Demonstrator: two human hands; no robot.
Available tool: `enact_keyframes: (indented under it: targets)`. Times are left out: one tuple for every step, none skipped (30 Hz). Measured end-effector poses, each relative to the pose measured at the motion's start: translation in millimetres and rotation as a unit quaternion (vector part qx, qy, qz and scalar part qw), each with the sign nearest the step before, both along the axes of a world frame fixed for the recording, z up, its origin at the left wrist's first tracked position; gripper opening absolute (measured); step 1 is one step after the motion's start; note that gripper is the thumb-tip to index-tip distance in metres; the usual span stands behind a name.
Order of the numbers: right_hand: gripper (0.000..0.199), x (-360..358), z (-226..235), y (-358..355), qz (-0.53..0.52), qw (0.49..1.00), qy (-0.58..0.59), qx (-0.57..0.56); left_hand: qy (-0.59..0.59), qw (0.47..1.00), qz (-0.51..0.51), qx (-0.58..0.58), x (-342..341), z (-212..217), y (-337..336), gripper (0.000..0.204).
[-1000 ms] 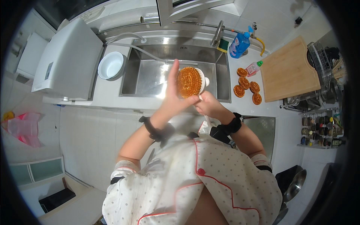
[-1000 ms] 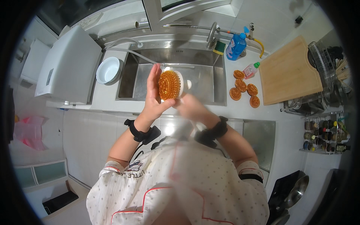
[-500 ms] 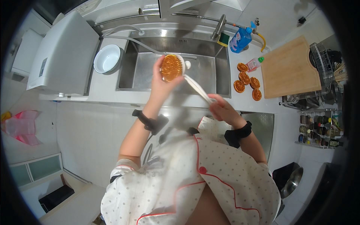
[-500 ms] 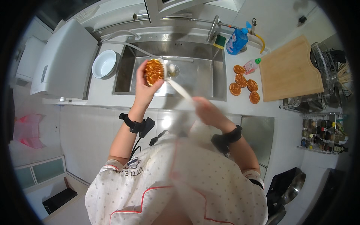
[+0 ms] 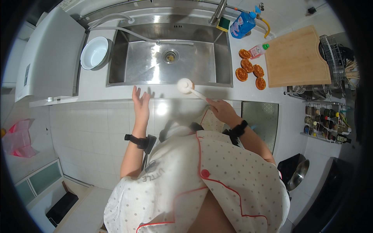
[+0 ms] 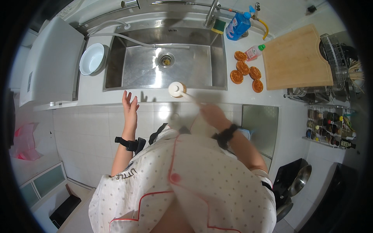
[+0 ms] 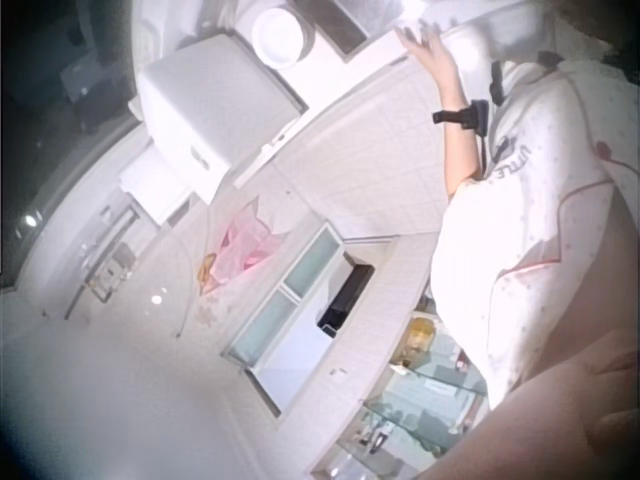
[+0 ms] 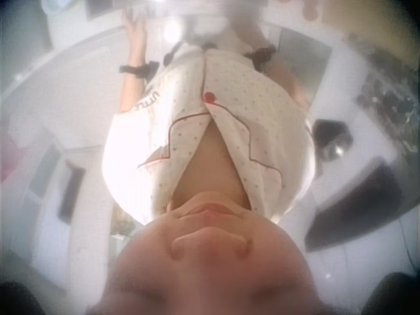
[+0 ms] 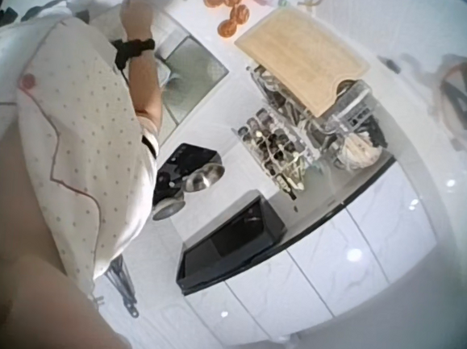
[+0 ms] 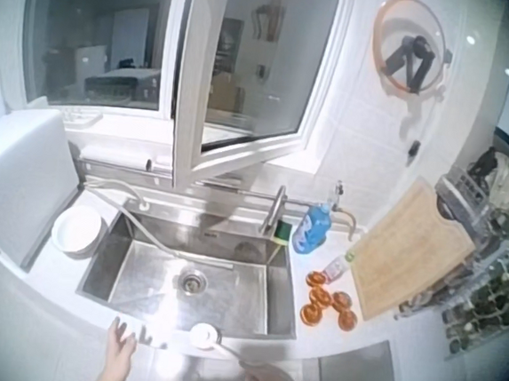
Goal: The person unpacks a box and assembles several orange scrubber heads onto a white handle. They then place the scrubbers in the kitchen and proceed to the laundry area, where they load clothes into a washing machine, add detergent, and start the cycle.
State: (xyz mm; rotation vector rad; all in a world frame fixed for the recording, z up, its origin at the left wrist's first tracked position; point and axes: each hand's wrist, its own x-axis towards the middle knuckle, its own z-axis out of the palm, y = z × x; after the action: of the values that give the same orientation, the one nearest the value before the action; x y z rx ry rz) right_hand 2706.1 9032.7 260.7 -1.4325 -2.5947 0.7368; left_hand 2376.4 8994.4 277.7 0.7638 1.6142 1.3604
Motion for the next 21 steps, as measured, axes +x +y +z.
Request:
enact_keyframes:
  targets:
    - [0.032, -8, -5, 4, 0.01, 1.0, 0.014, 0.014, -0.004, 1.0, 0.0, -0.002, -2, -2, -3, 0.066]
    - [0.033, -5, -3, 4, 0.003, 1.0, 0.018, -0.007, -0.008, 1.0, -0.001, -0.004, -4, -3, -5, 0.066]
    - [0.034, 5, 3, 2, -0.005, 0.999, 0.021, -0.029, -0.013, 1.0, -0.004, -0.007, -5, -5, -7, 0.065]
    - [0.034, 14, 11, 0, -0.012, 0.998, 0.027, -0.049, -0.002, 1.0, -0.003, -0.001, -6, -6, -9, 0.064]
    - [0.034, 29, 17, -5, -0.025, 0.998, 0.024, -0.049, 0.008, 1.0, -0.002, 0.004, -7, -9, -12, 0.063]
    - [0.033, 47, 22, -11, -0.04, 0.998, 0.021, -0.049, 0.018, 1.0, -0.002, 0.008, -9, -10, -15, 0.062]
    - [0.033, 55, 28, -16, -0.059, 0.997, 0.017, -0.048, 0.011, 1.0, 0.005, 0.013, -9, -10, -16, 0.063]
    - [0.034, 55, 28, -17, -0.062, 0.997, 0.014, -0.049, 0.005, 1.0, 0.012, 0.018, -9, -10, -17, 0.064]
    - [0.035, 52, 28, -18, -0.065, 0.997, 0.01, -0.05, -0.002, 1.0, 0.018, 0.023, -9, -9, -18, 0.065]
    - [0.036, 48, 29, -21, -0.073, 0.996, 0.005, -0.05, 0.001, 1.0, 0.017, 0.015, -9, -10, -18, 0.064]
    - [0.034, 40, 17, -18, -0.058, 0.996, 0.061, -0.036, 0.004, 1.0, 0.012, 0.008, -7, -10, -15, 0.064]
    - [0.036, 28, 6, -15, -0.053, 0.997, 0.041, -0.03, 0.007, 1.0, 0.007, 0.0, -4, -9, -12, 0.063]
    - [0.038, 16, -2, -10, -0.043, 0.999, 0.022, -0.024, 0.02, 1.0, -0.018, -0.003, -1, -9, -9, 0.063]
    - [0.037, 8, -6, -7, -0.059, 0.995, 0.069, -0.046, 0.035, 0.998, -0.044, -0.006, 1, -8, -5, 0.062]
    - [0.035, 3, -9, -4, -0.075, 0.988, 0.118, -0.067, 0.049, 0.996, -0.07, -0.009, 3, -7, -1, 0.061]
    - [0.034, -2, -11, -3, -0.088, 0.978, 0.168, -0.087, 0.068, 0.991, -0.112, 0.003, 4, -7, 4, 0.06]
    - [0.032, -7, 0, -1, -0.094, 0.976, 0.178, -0.088, 0.086, 0.985, -0.151, 0.013, 7, -10, 9, 0.059]
    - [0.03, -8, 14, -2, -0.101, 0.973, 0.188, -0.088, 0.104, 0.976, -0.19, 0.024, 12, -11, 13, 0.058]
    - [0.029, -8, 27, -5, -0.114, 0.97, 0.195, -0.086, 0.179, 0.962, -0.205, 0.021, 23, -6, 19, 0.063]
    - [0.028, -6, 36, -6, -0.104, 0.97, 0.207, -0.068, 0.273, 0.927, -0.248, 0.065, 34, 8, 28, 0.066]
    - [0.028, -4, 44, -10, -0.096, 0.97, 0.219, -0.049, 0.362, 0.88, -0.287, 0.111, 44, 24, 34, 0.07]
